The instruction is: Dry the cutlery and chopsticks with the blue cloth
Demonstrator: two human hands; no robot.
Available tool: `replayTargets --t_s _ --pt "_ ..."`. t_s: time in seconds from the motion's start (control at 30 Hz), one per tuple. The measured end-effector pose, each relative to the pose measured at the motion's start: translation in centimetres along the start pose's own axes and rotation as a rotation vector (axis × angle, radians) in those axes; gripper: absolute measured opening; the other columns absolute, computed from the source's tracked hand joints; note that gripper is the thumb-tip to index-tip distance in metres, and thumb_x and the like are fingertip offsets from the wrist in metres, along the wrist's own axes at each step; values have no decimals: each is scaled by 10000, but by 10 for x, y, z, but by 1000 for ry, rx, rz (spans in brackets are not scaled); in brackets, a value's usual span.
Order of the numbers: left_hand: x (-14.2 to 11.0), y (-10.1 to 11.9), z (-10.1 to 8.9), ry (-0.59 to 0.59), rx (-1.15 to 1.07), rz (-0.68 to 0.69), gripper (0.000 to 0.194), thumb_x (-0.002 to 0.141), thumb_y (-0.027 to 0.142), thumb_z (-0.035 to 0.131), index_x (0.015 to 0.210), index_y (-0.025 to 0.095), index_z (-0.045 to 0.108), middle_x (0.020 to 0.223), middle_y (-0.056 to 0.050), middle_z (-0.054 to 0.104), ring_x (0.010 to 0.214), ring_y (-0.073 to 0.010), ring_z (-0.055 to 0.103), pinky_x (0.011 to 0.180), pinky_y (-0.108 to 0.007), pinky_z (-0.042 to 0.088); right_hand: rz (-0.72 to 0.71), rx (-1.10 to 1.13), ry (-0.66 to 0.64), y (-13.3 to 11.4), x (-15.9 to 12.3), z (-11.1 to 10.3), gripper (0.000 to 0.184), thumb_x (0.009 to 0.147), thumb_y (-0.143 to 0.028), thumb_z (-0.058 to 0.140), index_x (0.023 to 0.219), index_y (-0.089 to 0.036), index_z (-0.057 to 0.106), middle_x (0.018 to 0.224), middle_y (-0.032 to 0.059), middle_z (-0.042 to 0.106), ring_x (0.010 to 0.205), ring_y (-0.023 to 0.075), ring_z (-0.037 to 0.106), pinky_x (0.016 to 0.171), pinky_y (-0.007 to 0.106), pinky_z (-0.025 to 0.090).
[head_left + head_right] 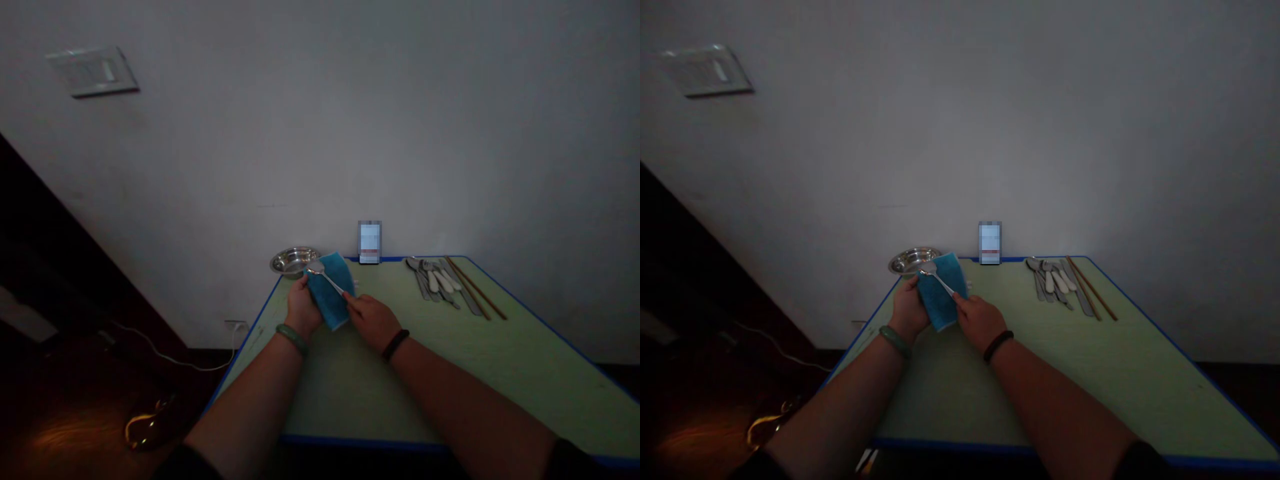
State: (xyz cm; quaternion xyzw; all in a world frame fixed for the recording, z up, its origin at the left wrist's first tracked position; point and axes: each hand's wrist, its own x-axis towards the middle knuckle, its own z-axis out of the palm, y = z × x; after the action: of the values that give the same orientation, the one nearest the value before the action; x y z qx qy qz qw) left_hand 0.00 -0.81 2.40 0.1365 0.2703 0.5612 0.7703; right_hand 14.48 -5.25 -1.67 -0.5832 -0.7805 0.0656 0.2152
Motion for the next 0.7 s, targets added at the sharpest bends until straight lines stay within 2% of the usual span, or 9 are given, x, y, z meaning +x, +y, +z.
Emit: replayTargets --t_s 0.23,0.47,0.7 --pt "1 1 -1 7 -64 14 433 871 290 409 1151 80 664 906 -132 772 923 -309 724 954 -493 509 -39 -26 -3 2 0 1 453 971 -266 400 1405 -253 530 1052 105 686 930 198 649 828 282 480" --pt "-3 5 1 69 -10 68 475 909 324 346 1168 69 652 860 -137 764 941 -303 718 976 -501 488 -75 -7 -25 5 1 3 444 967 -268 421 1395 -277 539 1069 94 699 931 193 654 830 281 480" --pt "1 9 -5 78 -57 143 460 884 326 389 1176 91 656 922 -131 760 965 -317 707 968 -514 488 -130 11 4 7 -1 3 438 972 -262 415 1392 -280 540 1087 90 710 944 188 657 837 278 480"
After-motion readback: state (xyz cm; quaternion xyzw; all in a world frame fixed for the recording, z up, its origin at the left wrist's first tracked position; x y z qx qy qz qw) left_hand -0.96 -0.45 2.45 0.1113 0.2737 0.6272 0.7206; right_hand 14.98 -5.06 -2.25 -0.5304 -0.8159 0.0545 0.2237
